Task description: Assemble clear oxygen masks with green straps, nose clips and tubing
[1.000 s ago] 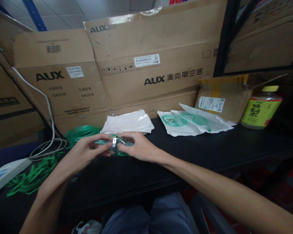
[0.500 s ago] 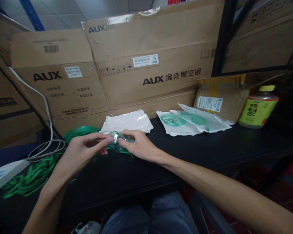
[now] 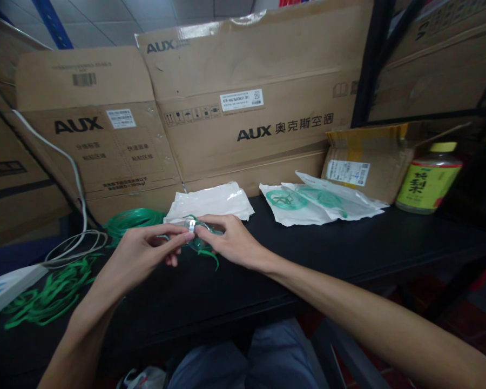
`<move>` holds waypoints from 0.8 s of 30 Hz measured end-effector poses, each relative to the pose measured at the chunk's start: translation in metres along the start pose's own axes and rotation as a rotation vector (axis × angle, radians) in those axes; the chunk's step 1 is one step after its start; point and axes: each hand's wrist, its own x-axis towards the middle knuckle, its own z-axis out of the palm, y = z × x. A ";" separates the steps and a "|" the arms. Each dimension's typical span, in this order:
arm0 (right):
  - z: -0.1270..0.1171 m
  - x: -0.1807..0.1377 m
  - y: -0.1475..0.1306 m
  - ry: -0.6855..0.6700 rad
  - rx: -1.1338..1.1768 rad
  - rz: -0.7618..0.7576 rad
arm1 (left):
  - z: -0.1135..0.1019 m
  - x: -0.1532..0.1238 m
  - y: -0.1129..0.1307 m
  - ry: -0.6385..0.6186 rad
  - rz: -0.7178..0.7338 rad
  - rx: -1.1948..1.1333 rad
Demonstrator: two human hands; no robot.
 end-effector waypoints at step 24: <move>0.000 0.001 -0.002 -0.006 -0.014 0.004 | 0.000 -0.001 0.003 -0.015 0.000 -0.061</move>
